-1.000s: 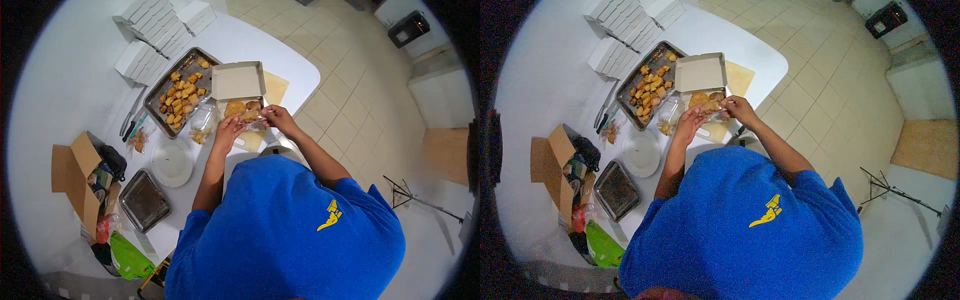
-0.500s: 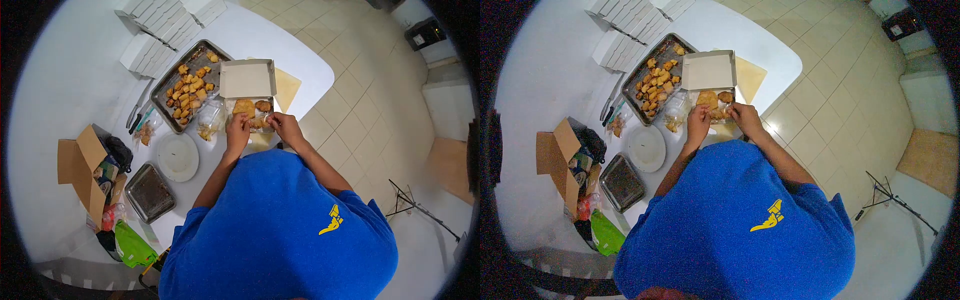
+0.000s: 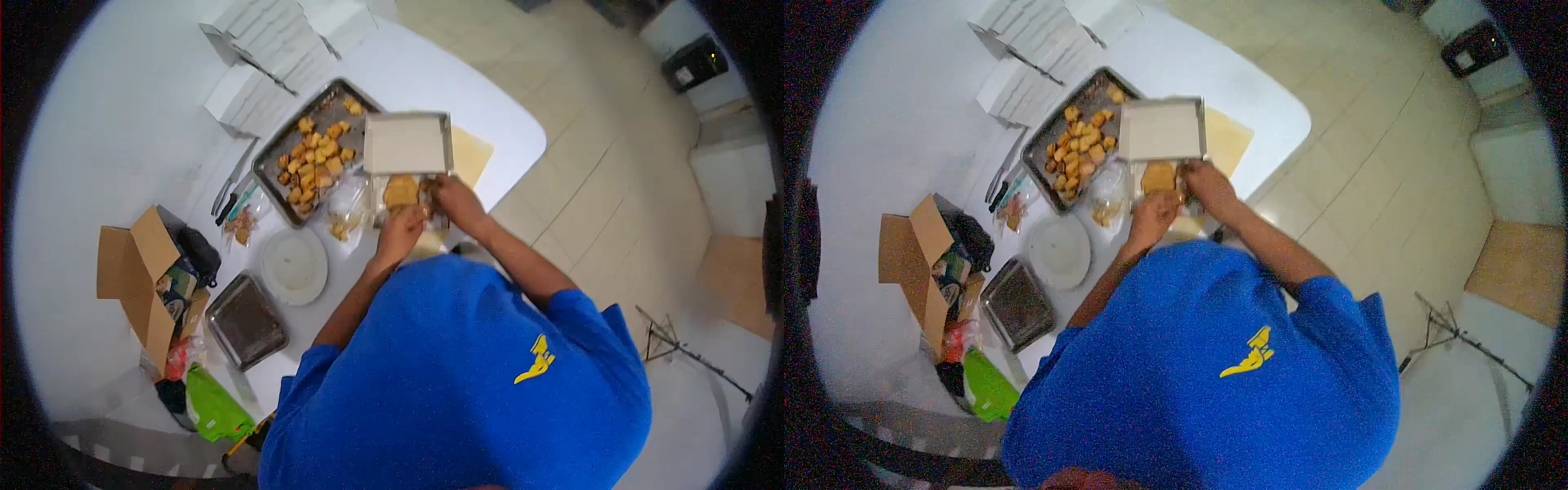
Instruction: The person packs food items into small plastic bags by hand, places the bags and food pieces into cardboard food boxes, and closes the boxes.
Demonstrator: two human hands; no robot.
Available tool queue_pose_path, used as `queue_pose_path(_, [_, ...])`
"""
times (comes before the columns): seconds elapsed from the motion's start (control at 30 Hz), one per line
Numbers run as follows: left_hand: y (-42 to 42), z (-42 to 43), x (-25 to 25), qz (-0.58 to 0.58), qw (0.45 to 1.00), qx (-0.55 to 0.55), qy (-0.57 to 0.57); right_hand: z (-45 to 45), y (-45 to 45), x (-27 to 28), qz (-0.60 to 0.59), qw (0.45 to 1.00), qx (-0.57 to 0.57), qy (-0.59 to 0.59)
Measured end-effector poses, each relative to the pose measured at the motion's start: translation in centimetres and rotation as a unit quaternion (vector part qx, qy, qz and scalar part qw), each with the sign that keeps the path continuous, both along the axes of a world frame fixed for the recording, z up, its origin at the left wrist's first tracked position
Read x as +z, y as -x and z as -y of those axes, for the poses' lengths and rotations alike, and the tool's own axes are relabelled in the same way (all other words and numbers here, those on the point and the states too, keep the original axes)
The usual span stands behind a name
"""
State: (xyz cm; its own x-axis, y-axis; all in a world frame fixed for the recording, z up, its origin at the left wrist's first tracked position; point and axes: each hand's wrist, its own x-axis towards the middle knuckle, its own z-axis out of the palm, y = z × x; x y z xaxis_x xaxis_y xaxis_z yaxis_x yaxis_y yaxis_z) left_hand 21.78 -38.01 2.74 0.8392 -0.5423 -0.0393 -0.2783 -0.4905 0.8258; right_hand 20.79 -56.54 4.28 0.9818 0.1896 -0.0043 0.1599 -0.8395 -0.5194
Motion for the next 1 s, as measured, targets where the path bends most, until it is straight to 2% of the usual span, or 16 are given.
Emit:
queue_pose_path(0.03, [-0.2,0.3,0.8,0.04,0.999,-0.013,-0.029,0.4,-0.7,-0.3,-0.01,1.0,0.004,-0.007])
queue_pose_path(0.1, [0.1,-0.1,-0.9,0.158,0.986,-0.052,-0.016,0.0,-0.8,-1.0,-0.024,0.999,-0.012,-0.044])
queue_pose_path(0.13, [0.3,-0.4,-1.1,0.133,0.988,-0.074,-0.007,0.2,-0.9,-5.4,0.046,0.994,-0.004,-0.096])
queue_pose_path(0.17, [0.3,-0.3,-0.7,0.104,0.99,-0.088,-0.021,0.1,-0.6,-3.5,0.012,0.997,-0.001,-0.075])
queue_pose_path(0.23, [0.6,-0.2,-0.8,0.085,0.988,-0.107,-0.067,-0.6,0.4,0.3,0.058,0.998,-0.012,0.033])
queue_pose_path(0.27, [0.5,0.0,-1.1,0.095,0.985,-0.111,-0.096,-0.7,0.7,-0.4,0.086,0.995,0.004,0.045])
queue_pose_path(0.37, [0.5,0.2,0.9,0.088,0.987,-0.123,-0.062,-0.6,0.9,1.7,0.101,0.985,0.052,0.128])
queue_pose_path(0.43, [0.5,0.2,1.0,0.105,0.972,-0.149,-0.15,-0.9,1.2,0.9,0.113,0.981,0.062,0.146])
queue_pose_path(0.47, [0.7,0.3,1.1,0.135,0.958,-0.167,-0.191,-1.0,1.6,3.1,0.105,0.984,0.065,0.128])
queue_pose_path(0.57, [1.7,0.5,1.6,0.181,0.933,-0.159,-0.265,-1.3,1.5,2.6,-0.033,0.991,0.033,0.127])
queue_pose_path(0.67, [2.3,0.5,1.5,0.178,0.939,-0.131,-0.265,-1.0,1.8,2.3,0.077,0.99,0.003,0.116])
queue_pose_path(0.87, [2.8,-0.7,0.1,0.196,0.947,-0.126,-0.223,-1.0,1.7,0.9,0.073,0.994,-0.003,0.08])
queue_pose_path(0.9, [3.4,-1.0,0.5,0.189,0.948,-0.138,-0.217,-1.3,1.3,3.3,-0.047,0.995,-0.013,0.092])
queue_pose_path(0.97, [3.1,-1.3,1.4,0.168,0.955,-0.137,-0.204,-0.7,-0.4,3.9,-0.146,0.988,0.013,0.055])
queue_pose_path(1.0, [3.4,-1.7,1.8,0.179,0.958,-0.13,-0.183,0.2,-1.3,3.7,-0.143,0.987,0.056,0.046])
